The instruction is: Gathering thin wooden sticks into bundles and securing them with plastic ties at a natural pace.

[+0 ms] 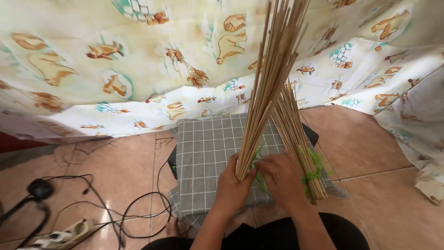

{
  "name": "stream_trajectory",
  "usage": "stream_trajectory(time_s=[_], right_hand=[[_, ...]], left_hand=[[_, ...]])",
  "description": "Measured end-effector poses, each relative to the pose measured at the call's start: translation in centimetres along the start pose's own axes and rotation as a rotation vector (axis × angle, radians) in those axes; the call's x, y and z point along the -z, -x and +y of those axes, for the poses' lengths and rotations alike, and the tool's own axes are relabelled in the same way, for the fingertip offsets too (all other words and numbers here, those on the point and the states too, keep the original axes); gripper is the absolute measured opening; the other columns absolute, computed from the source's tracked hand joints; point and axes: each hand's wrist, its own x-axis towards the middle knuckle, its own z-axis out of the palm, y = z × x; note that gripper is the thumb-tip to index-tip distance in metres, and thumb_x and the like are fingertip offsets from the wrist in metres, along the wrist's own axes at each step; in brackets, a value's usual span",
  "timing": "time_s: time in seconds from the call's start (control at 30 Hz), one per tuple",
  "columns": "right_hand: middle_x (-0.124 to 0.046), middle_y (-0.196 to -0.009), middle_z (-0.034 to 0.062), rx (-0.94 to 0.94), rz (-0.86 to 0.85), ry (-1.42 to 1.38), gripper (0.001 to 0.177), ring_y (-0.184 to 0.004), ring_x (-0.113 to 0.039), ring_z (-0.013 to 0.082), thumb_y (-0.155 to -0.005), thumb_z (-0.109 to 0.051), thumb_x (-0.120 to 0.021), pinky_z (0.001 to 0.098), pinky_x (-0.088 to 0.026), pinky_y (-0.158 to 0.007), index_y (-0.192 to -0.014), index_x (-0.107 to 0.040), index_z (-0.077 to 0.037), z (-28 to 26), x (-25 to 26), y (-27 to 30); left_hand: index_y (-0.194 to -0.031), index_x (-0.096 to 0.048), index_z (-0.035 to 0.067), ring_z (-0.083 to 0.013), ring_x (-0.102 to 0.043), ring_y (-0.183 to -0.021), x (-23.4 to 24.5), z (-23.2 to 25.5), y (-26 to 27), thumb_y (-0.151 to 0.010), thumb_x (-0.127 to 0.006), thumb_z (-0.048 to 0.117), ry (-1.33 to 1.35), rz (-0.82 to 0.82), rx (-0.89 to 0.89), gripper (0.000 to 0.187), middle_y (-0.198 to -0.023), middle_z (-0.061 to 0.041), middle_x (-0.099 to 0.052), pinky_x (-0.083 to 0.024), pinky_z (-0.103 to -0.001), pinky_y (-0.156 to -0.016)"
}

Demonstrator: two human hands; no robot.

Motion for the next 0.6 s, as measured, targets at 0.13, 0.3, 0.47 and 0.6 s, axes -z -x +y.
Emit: stream_trajectory(time_s=[0.13, 0.3, 0.47, 0.6], right_hand=[[-0.07, -0.086, -0.0013, 0.052, -0.093, -0.161, 0.025, -0.084, -0.065, 0.0209, -0.078, -0.011, -0.069, 0.0457, -0.04, -0.107, -0.1, -0.08, -0.013, -0.7, 0.2, 1.6], [-0.072, -0.092, 0.0022, -0.212, -0.106, -0.366, 0.02, -0.085, -0.066, 0.0208, -0.084, -0.02, -0.069, 0.0333, -0.053, -0.078, -0.1, -0.078, -0.013, -1.3, -0.4, 1.0], [-0.075, -0.073, 0.0045, -0.63, -0.142, -0.739, 0.024, -0.067, -0.069, 0.0131, -0.089, -0.006, -0.067, 0.0252, -0.05, -0.06, -0.106, -0.083, -0.009, -1.5, 0.9, 0.7], [-0.045, -0.059, 0.0018, -0.812, -0.017, -1.279, 0.031, -0.046, -0.048, 0.0118, -0.087, 0.005, -0.062, 0.0277, -0.044, -0.051, -0.113, -0.077, 0.004, 2.0, 2.2, 1.1]], left_hand=[[-0.115, -0.074, 0.012, -0.0203, -0.072, -0.071, 1.4, 0.5, 2.7, -0.086, -0.07, 0.024, -0.02, -0.051, -0.027, 0.031, -0.084, -0.006, -0.079, -0.057, -0.034, -0.066], [-0.096, -0.076, 0.011, -0.0155, -0.064, -0.065, 3.6, 1.3, 2.4, -0.087, -0.075, 0.023, -0.007, -0.053, 0.044, 0.015, -0.074, -0.003, -0.072, -0.051, -0.031, -0.061], [-0.092, -0.076, 0.005, -0.0143, -0.053, -0.052, 4.6, -0.2, 2.3, -0.088, -0.075, 0.025, 0.065, -0.058, 0.227, 0.02, -0.063, -0.003, -0.062, -0.046, -0.03, -0.051], [-0.084, -0.073, 0.006, -0.0153, -0.049, -0.048, 7.2, 0.6, 1.2, -0.093, -0.073, 0.022, 0.07, 0.095, 0.141, 0.019, -0.057, -0.005, -0.056, -0.037, -0.032, -0.047]])
